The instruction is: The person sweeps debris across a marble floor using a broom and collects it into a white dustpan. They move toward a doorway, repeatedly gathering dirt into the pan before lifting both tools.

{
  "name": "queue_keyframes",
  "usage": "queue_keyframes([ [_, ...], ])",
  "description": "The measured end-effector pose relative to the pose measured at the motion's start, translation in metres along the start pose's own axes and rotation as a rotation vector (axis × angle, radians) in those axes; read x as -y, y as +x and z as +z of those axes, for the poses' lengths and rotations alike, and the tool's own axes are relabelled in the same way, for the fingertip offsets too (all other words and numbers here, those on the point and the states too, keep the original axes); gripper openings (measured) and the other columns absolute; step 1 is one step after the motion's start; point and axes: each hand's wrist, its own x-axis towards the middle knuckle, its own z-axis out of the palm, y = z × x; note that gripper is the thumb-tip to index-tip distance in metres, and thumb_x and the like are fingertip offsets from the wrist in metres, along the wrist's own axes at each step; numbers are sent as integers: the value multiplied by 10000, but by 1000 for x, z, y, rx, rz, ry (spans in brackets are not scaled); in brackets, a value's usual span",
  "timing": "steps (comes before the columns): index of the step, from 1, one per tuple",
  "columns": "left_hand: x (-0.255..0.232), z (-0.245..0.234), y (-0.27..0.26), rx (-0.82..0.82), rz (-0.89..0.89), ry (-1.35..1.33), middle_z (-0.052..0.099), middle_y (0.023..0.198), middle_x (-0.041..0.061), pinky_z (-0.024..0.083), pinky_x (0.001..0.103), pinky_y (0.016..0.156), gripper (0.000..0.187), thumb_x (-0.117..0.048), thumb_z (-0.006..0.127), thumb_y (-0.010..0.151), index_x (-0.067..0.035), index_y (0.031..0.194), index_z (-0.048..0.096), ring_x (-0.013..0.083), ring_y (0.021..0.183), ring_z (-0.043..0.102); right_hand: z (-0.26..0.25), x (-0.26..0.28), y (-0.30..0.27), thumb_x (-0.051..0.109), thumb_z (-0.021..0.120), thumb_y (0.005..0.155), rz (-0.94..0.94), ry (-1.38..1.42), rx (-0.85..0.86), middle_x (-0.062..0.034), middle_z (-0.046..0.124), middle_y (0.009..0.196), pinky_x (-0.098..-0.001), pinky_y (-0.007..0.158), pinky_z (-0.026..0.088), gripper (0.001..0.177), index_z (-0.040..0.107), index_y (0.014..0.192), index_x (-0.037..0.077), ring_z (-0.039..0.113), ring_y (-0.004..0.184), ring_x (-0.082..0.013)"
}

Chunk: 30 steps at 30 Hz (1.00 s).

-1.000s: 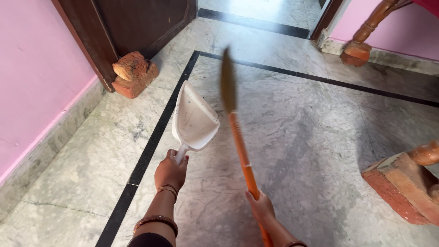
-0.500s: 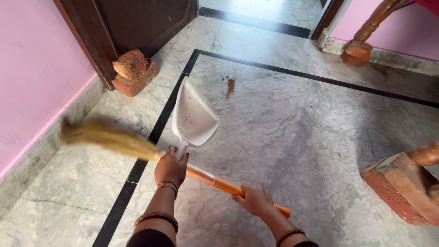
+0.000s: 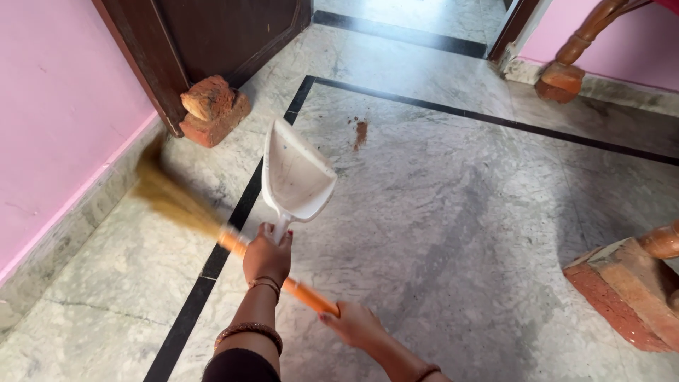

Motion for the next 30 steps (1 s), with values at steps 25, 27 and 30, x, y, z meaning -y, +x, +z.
queue_keyframes([
  [25, 18, -40, -4, 14, -34, 56, 773, 1028, 110, 580, 445, 825, 379, -444, 611, 959, -154, 1203, 624, 310, 958, 740, -120, -70, -2, 648, 516, 958, 392, -175, -241, 56, 624, 632, -303, 503, 419, 519, 757, 1128, 220, 540, 515, -77],
  [27, 23, -38, -2, 11, -53, 69, 769, 1039, 107, 591, 442, 812, 394, -450, 608, 959, -154, 1219, 615, 305, 954, 747, -126, -85, -1, 636, 517, 979, 400, -115, -304, 47, 573, 596, -276, 446, 363, 557, 774, 1107, 159, 478, 463, -86],
  [30, 21, -46, -7, 18, -94, 26, 769, 1038, 106, 592, 444, 806, 397, -453, 607, 961, -153, 1221, 613, 303, 941, 753, -140, -105, 28, 621, 554, 991, 465, 89, -329, 21, 527, 588, -293, 422, 328, 584, 689, 1224, 103, 424, 450, -124],
])
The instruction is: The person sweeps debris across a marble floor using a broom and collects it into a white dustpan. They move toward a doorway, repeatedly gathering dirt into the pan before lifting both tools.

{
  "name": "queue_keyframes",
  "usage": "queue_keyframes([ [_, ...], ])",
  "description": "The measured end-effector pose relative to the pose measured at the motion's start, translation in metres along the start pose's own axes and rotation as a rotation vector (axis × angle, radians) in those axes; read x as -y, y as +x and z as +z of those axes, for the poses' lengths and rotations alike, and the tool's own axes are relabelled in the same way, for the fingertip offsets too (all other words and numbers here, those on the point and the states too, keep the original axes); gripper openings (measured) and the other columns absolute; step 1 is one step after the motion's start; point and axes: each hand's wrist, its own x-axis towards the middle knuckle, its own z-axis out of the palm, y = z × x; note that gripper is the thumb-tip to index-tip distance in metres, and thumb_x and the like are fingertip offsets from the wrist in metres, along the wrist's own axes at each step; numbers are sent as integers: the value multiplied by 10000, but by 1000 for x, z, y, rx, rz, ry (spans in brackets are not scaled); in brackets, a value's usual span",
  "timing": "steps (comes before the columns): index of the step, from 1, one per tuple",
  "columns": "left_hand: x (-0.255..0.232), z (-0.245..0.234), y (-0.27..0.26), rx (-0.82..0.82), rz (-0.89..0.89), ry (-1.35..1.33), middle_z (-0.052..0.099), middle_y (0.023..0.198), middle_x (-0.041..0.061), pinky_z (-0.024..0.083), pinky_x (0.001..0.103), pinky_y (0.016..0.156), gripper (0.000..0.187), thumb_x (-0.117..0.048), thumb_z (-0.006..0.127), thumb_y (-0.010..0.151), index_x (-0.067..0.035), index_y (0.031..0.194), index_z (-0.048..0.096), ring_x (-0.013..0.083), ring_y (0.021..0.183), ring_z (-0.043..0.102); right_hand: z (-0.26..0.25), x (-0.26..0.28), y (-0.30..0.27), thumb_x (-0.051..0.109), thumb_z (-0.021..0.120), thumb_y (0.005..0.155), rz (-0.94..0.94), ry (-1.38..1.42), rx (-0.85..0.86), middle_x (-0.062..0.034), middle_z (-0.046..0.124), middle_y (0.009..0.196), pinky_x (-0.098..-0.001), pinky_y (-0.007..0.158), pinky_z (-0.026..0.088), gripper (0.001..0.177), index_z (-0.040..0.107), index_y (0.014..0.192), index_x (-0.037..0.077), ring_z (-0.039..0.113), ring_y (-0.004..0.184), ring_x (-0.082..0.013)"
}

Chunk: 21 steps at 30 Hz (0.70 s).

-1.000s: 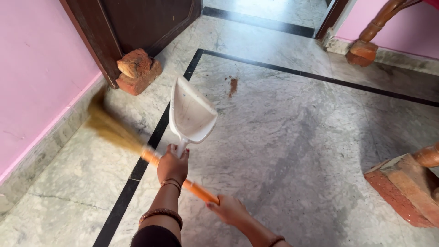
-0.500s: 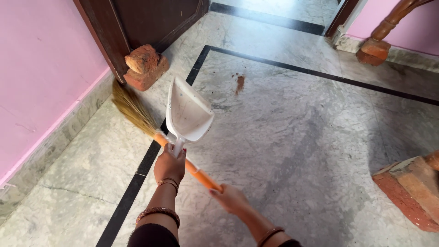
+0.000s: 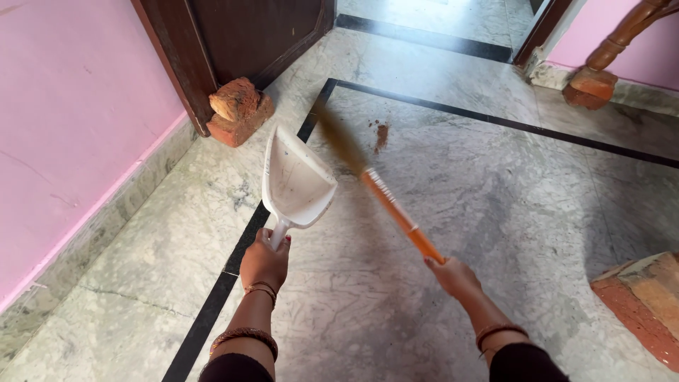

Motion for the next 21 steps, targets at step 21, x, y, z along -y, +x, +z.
queue_keyframes([
  [21, -42, 35, -10, 76, 62, -55, 776, 983, 110, 578, 449, 803, 359, -443, 617, 948, -163, 1174, 604, 314, 911, 750, 1, 80, -26, 480, 501, 1038, -166, 425, 58, -25, 517, 557, -336, 380, 406, 500, 612, 1259, 46, 474, 375, -141],
])
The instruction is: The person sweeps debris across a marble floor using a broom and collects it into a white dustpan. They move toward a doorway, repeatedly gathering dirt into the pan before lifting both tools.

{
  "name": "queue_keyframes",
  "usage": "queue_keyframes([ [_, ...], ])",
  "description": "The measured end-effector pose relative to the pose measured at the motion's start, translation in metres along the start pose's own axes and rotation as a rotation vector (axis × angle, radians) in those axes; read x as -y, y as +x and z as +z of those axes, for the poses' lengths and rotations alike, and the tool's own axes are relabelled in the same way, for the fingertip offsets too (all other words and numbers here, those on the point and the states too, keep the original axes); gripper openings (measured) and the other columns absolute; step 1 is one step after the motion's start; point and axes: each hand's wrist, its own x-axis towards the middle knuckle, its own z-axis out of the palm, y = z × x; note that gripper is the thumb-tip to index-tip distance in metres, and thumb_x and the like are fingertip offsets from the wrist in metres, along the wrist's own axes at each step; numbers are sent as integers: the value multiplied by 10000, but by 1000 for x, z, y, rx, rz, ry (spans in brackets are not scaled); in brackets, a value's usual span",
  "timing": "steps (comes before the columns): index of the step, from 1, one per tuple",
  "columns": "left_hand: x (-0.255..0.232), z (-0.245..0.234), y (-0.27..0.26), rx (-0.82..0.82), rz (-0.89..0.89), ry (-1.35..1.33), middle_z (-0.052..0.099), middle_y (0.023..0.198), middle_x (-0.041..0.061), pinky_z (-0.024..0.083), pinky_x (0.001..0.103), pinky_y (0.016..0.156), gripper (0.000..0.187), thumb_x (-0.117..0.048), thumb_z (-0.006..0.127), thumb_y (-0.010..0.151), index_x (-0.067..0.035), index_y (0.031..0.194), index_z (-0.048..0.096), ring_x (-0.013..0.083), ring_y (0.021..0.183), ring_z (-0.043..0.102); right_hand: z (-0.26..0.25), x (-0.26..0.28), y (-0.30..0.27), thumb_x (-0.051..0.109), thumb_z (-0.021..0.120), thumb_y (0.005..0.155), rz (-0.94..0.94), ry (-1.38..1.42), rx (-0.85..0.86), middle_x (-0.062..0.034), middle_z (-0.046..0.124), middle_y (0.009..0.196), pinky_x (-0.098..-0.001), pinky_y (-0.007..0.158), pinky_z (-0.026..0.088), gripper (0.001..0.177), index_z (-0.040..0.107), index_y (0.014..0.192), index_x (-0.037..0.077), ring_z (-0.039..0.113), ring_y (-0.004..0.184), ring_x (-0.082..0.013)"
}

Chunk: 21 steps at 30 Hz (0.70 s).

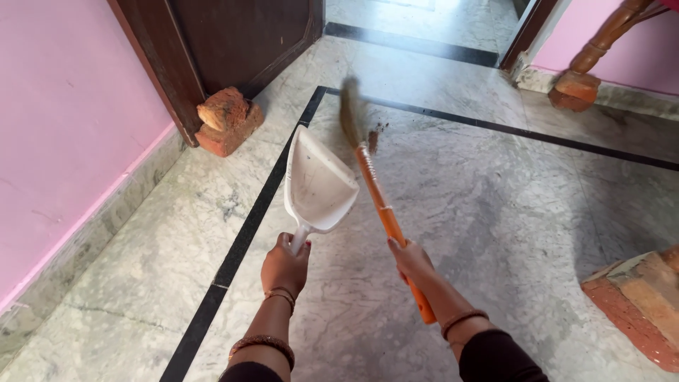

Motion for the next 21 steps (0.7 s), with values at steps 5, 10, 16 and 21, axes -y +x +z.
queue_keyframes([
  [5, 11, 3, 9, -18, 18, 18, 771, 968, 113, 582, 454, 782, 359, -444, 611, 955, -163, 1180, 603, 317, 893, 751, 7, -47, -9, 541, 514, 1003, -49, -352, 81, 4, 540, 577, -321, 418, 393, 459, 631, 1214, 151, 456, 417, -130],
  [10, 24, 11, 17, -74, -49, 16, 772, 961, 100, 578, 446, 776, 357, -453, 616, 953, -156, 1150, 611, 307, 893, 746, -1, -89, 5, 625, 504, 1002, 54, -624, 131, 49, 566, 634, -295, 458, 389, 519, 703, 1135, 165, 471, 476, -86],
  [16, 14, 11, 13, -68, -54, -3, 777, 955, 109, 576, 448, 775, 361, -458, 601, 959, -159, 1162, 608, 309, 890, 746, -52, -61, 11, 631, 528, 983, 111, -456, -117, 22, 576, 617, -309, 442, 381, 538, 682, 1127, 136, 484, 468, -118],
  [21, 3, 10, 13, -85, 10, -20, 778, 943, 109, 576, 449, 772, 349, -445, 618, 947, -166, 1155, 617, 311, 883, 748, -106, -31, 1, 628, 487, 996, 9, -513, -144, -22, 582, 622, -357, 484, 426, 559, 733, 1055, 130, 526, 488, -155],
])
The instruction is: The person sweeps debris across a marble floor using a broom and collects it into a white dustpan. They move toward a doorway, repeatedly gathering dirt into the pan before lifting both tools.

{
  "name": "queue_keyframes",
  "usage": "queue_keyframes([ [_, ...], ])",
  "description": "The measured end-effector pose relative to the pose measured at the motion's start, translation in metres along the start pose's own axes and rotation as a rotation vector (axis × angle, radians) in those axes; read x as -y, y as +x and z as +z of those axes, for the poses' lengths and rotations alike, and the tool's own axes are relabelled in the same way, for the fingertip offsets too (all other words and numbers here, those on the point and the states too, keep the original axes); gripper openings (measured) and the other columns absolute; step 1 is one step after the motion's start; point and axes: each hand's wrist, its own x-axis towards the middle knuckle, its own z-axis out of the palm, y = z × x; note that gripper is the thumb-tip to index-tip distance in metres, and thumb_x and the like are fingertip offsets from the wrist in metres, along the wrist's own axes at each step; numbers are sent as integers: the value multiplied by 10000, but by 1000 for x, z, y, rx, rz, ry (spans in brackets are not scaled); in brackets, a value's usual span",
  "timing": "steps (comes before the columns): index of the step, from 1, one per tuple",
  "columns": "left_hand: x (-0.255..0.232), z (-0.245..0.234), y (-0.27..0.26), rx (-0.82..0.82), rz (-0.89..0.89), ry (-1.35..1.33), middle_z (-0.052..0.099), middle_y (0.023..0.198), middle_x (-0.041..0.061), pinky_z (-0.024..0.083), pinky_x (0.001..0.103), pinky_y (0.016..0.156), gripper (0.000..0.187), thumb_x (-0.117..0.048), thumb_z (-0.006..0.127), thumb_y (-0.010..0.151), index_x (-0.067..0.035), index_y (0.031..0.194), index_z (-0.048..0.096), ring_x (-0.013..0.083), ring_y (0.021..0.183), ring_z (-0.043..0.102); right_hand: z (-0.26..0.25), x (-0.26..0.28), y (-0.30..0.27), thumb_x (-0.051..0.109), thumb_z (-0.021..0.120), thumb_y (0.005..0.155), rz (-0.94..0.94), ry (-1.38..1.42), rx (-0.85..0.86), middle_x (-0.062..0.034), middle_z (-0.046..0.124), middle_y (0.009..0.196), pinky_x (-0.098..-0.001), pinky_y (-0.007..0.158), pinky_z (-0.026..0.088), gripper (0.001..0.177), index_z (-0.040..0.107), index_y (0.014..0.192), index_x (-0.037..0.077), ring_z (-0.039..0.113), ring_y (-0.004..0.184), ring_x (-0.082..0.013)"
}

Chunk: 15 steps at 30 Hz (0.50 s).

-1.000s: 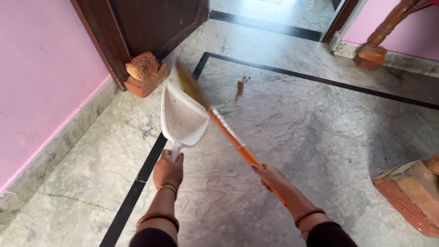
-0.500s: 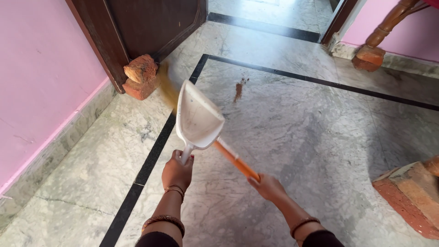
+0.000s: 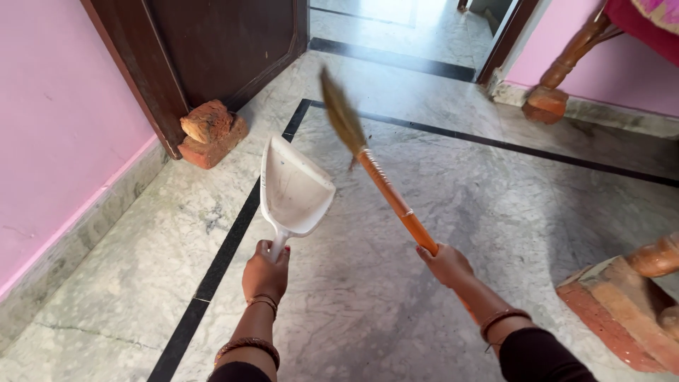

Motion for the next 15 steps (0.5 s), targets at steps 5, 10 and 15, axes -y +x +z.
queue_keyframes([
  [5, -14, 5, -3, -33, 52, -54, 777, 925, 110, 574, 451, 767, 343, -436, 627, 946, -158, 1148, 616, 318, 865, 751, -34, -32, 5, 638, 523, 970, -224, -324, 15, -31, 691, 740, -397, 621, 527, 523, 716, 1055, 160, 656, 650, -192],
  [10, -21, 36, -4, -117, 94, -118, 766, 940, 141, 568, 473, 767, 349, -421, 651, 916, -156, 1142, 618, 362, 880, 736, -44, -104, 8, 610, 563, 918, -441, -442, 211, -61, 728, 881, -447, 759, 519, 474, 692, 1109, 196, 690, 832, -275],
  [15, -28, 45, -16, -67, 69, -42, 770, 955, 151, 555, 498, 782, 349, -449, 668, 899, -162, 1097, 647, 389, 901, 716, -38, -203, 33, 634, 574, 914, -180, -300, 275, -30, 751, 823, -387, 757, 533, 473, 751, 1096, 236, 695, 802, -204],
])
